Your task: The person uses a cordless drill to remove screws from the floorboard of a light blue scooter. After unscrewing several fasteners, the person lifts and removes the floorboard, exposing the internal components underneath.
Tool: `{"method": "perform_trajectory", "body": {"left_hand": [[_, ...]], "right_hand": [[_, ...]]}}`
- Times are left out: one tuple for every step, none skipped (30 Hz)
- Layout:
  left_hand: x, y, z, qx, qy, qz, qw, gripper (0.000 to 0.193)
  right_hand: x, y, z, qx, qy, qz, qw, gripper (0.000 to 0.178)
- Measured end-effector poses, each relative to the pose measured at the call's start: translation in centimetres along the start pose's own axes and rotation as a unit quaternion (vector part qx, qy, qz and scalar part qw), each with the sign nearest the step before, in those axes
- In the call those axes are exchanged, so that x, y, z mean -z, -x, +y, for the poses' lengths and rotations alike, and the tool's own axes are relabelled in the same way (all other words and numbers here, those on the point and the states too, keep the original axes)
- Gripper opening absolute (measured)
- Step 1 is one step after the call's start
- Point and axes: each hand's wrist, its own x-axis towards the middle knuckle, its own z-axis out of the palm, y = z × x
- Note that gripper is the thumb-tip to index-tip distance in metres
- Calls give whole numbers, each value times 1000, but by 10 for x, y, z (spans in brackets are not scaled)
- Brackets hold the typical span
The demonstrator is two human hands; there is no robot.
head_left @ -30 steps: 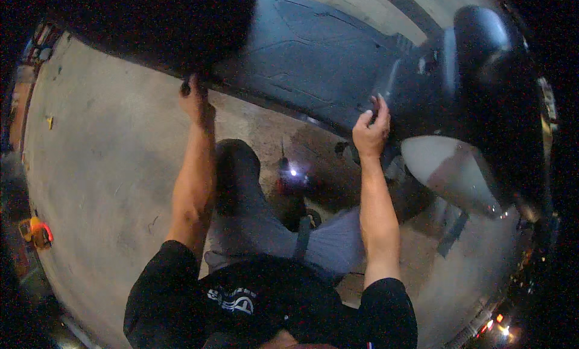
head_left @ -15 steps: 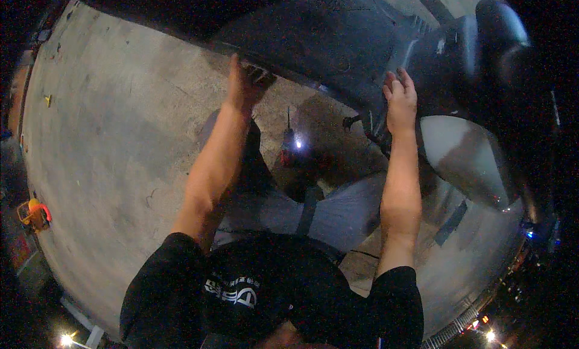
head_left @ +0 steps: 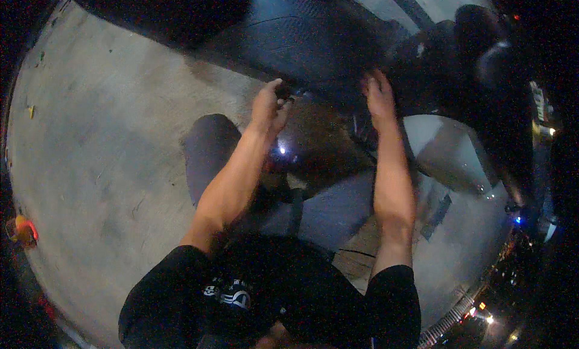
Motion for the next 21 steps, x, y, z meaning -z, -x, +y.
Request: {"method": "perform_trajectory", "body": {"left_hand": [[0,-4,1,12,-4,0,1000,17],[-6,-11,2,16,27,29,999,15],[-11,-13,2,8,43,31,999,14],[-16,-14,2,1,60,33,998,13],[-18,-17,3,-9,77,36,996,12],[-20,-19,6,41,90,-1,995,12],[-21,-19,7,28,73,12,997,11],[-23,-18,7,14,55,24,998,11],[-24,-17,7,0,38,38,999,11],[-25,-15,8,-5,55,35,998,11],[-25,-14,7,-5,74,28,997,11],[-25,-15,7,-6,94,22,995,11],[-26,-16,8,9,102,48,994,10],[-24,-20,10,18,111,76,991,9],[-20,-23,14,22,116,106,987,9],[-15,-25,19,12,102,105,989,8],[-11,-23,19,8,90,102,991,7],[-15,-23,13,10,82,91,992,6],[-21,-24,7,11,74,79,994,5],[-3,-37,14,4,51,52,997,8],[-8,-36,10,6,55,70,996,8]], "right_hand": [[-7,7,-7,-27,-67,-1,997,54],[-8,6,-17,-32,-118,14,992,55],[-10,8,-20,-38,-171,28,984,56],[-9,10,-22,-44,-222,43,973,56],[-7,9,-25,-46,-219,40,974,57],[-5,7,-28,-48,-217,36,974,57],[-4,5,-30,-51,-214,32,975,57],[-3,3,-32,-54,-187,32,980,57],[-4,1,-34,-58,-160,32,985,56],[-3,-1,-35,-61,-132,31,989,55],[-3,-6,-28,-23,-70,35,997,54],[-6,-12,-17,15,-6,39,999,52],[-6,-21,-8,51,58,42,996,51],[-10,-28,-11,45,69,57,995,51],[-19,-28,-29,25,52,51,997,53],[-29,-26,-62,5,31,41,999,55],[-33,-25,-80,-16,15,35,999,57],[-29,-51,-77,-37,53,38,997,63],[-19,-69,-71,-86,65,53,993,63],[-34,-67,-97,-137,64,52,987,64],[-33,-66,-111,-190,75,65,977,64]]}}
